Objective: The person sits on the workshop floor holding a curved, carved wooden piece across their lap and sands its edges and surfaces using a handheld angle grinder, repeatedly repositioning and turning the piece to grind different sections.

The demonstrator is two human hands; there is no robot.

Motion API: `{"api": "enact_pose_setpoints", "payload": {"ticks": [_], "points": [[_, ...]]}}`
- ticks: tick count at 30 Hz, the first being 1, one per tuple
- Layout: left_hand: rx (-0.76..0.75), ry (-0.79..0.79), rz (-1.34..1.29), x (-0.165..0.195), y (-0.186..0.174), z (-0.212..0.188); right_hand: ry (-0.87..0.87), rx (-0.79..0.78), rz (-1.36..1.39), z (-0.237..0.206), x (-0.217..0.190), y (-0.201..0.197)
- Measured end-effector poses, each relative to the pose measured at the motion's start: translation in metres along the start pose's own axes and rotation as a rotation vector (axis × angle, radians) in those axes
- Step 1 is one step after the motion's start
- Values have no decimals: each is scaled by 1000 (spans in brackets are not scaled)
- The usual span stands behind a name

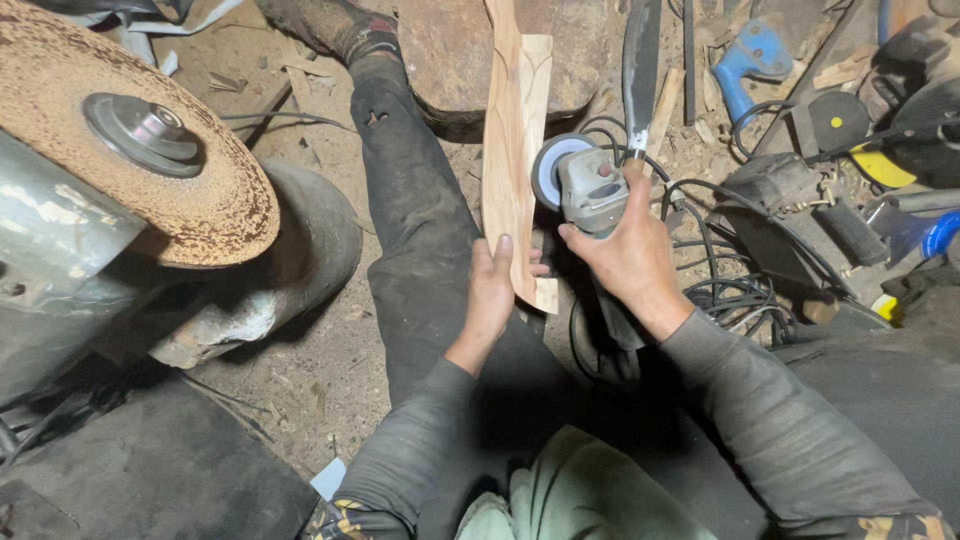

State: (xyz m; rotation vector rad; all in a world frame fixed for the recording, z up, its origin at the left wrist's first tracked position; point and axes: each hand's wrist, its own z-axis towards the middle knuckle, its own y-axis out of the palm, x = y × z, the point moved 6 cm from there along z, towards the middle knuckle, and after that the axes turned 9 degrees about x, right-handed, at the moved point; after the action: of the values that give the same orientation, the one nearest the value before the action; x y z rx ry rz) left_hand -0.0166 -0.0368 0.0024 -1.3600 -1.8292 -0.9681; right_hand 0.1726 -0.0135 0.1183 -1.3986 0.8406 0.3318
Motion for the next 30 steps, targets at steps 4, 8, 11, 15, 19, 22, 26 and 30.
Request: {"api": "enact_pose_setpoints", "payload": {"ticks": [4, 8, 11, 15, 19, 22, 26, 30], "points": [[26, -18, 21, -10, -1, 3, 18, -53, -20, -6, 4, 7], [25, 1, 41, -10, -1, 5, 70, -100, -79, -9, 6, 11], [21, 1, 50, -10, 0, 4, 88, -119, -126, -9, 7, 14], [13, 17, 66, -8, 1, 3, 39, -106, -131, -7, 5, 15], [18, 7, 106, -7, 0, 3, 99, -164, -165, -8, 8, 18], [10, 16, 119, -5, 1, 3, 90, -150, -162, -8, 5, 17], [15, 24, 151, -4, 1, 3, 59, -133, -161, -5, 0, 15], [4, 14, 129, -4, 0, 4, 88, -165, -189, -3, 1, 18]]}}
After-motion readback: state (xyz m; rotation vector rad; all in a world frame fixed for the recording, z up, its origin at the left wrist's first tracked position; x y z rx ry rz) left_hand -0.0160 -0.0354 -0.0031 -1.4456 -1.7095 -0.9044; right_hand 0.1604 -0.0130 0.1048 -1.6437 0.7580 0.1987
